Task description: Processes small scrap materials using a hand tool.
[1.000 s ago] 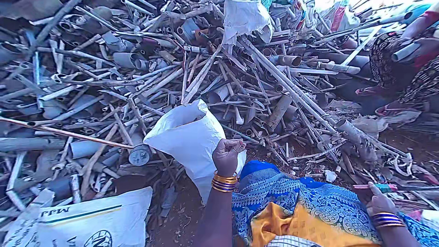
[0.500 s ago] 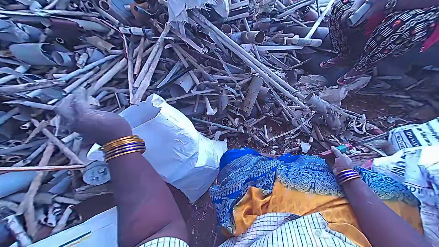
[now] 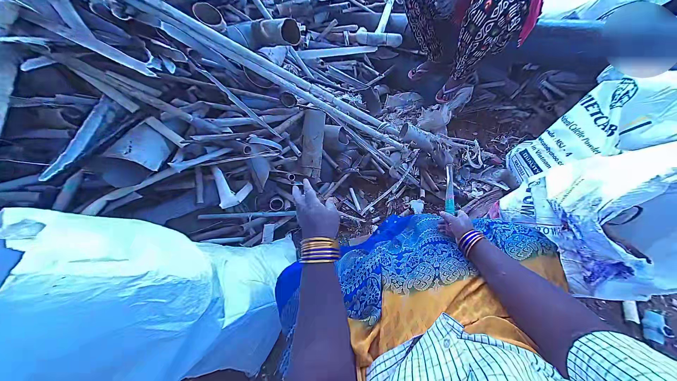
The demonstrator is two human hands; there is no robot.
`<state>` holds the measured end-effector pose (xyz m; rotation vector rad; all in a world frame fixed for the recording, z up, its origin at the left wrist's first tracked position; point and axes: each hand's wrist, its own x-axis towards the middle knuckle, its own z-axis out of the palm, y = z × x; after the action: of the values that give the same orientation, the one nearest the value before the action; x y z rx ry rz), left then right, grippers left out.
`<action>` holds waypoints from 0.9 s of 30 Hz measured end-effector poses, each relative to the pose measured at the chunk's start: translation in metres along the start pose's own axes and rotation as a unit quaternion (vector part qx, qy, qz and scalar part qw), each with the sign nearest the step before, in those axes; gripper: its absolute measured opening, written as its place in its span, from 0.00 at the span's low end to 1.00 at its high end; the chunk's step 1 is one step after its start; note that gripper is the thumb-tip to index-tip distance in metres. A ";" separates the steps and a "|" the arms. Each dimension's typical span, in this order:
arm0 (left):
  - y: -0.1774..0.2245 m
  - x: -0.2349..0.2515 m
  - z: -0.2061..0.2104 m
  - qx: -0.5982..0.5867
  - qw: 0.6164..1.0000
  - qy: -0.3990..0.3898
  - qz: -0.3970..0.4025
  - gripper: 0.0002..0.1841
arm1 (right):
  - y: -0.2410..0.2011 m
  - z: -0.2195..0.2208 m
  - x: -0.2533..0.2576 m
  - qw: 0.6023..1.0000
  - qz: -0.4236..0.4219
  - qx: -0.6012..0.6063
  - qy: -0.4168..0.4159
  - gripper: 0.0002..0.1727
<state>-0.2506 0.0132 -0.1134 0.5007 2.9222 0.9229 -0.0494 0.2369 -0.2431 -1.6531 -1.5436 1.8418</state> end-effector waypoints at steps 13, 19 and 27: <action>0.030 -0.067 0.187 0.214 0.566 -0.741 0.292 0.21 | -0.070 0.016 0.092 0.741 0.037 -0.666 -0.081 0.19; 0.006 -0.056 0.215 0.195 0.529 -0.758 0.328 0.20 | -0.042 0.047 0.141 0.753 0.066 -0.652 -0.062 0.20; -0.004 -0.058 0.210 0.225 0.541 -0.754 0.297 0.19 | -0.055 0.104 0.091 0.723 -0.043 -0.658 -0.204 0.20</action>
<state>-0.1699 0.1078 -0.2922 1.3825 1.1945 -0.3890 -0.1907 0.2715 -0.2729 -1.3874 -3.5272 0.9132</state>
